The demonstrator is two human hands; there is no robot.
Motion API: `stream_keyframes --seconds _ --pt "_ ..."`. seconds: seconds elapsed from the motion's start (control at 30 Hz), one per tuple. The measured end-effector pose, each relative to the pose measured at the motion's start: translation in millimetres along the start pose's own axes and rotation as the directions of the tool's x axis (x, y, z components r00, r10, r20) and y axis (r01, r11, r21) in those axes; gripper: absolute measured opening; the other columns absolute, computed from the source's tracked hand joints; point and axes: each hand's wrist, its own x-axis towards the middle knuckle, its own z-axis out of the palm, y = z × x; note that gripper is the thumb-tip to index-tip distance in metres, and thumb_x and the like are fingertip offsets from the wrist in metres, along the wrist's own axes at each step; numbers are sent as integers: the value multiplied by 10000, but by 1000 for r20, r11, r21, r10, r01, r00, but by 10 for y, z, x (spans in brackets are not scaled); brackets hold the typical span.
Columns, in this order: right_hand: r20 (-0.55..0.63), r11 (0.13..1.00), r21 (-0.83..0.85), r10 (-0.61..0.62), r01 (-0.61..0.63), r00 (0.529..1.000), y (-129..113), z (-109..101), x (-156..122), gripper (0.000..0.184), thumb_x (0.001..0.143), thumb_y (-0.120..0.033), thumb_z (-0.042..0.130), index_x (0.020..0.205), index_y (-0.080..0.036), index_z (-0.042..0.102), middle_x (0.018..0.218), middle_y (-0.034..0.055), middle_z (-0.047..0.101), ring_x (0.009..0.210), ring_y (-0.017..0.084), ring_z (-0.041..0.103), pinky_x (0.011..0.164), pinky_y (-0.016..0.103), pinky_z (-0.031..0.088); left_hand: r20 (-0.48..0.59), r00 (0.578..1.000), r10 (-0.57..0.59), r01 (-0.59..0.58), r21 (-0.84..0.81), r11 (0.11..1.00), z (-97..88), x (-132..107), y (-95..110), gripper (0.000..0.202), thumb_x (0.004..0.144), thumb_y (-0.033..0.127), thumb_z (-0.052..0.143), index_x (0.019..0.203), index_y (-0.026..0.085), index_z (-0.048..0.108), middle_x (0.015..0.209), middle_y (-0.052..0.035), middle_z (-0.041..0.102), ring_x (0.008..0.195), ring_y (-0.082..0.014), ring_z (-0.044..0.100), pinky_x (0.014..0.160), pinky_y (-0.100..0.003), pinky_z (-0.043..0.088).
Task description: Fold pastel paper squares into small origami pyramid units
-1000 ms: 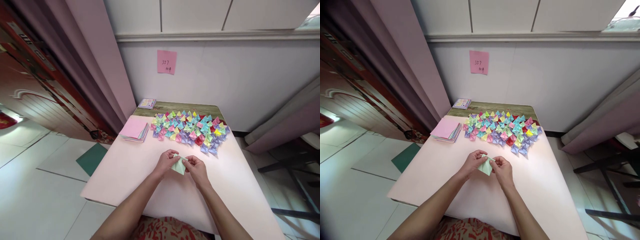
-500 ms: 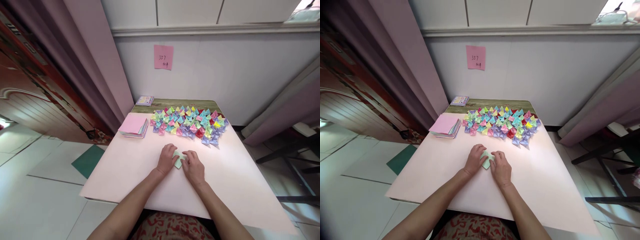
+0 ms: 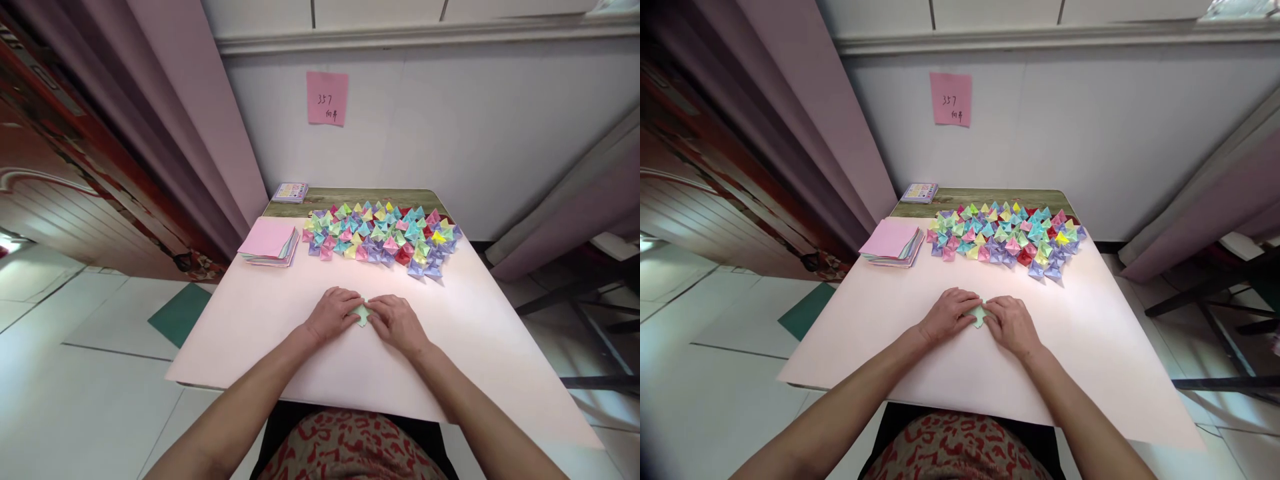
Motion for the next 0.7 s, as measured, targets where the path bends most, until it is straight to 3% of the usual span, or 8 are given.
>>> stream_keyframes --seconds 0.1,0.27,0.33,0.47,0.7 --pt "91 992 126 -19 8 996 133 -83 37 310 832 -330 655 1136 -276 681 1144 61 684 1036 247 610 889 397 442 8 999 -43 44 -24 999 -33 -11 -38 397 778 230 658 1172 278 649 1272 -70 631 1199 -270 537 1109 -441 229" --pt "68 986 169 4 -16 998 206 -62 64 271 829 -370 676 1089 -297 708 1101 48 694 1008 232 619 876 374 452 39 998 -53 56 -71 996 -147 -11 -23 335 776 137 547 1077 249 642 1249 -62 644 1166 -248 549 1050 -409 319" --pt "57 989 148 7 -16 998 208 -34 64 253 832 -384 677 1069 -305 718 1083 45 700 983 227 625 860 366 455 54 998 -45 50 -89 995 -177 -24 -6 244 747 187 633 983 243 652 1264 -70 636 1173 -260 547 1071 -419 295" --pt "32 993 116 4 -7 999 209 -10 63 216 854 -393 657 1042 -314 731 1059 39 708 964 222 631 850 362 454 65 997 -45 52 -103 993 -167 -41 3 308 626 277 802 892 241 652 1279 -81 629 1197 -279 545 1110 -444 228" --pt "1 987 149 59 -58 998 166 -7 100 180 899 -382 599 930 -311 761 983 28 732 906 210 648 826 350 469 -23 999 -36 33 -112 993 -130 -36 28 166 733 311 741 869 239 677 1214 -91 670 1123 -257 588 1052 -422 310"
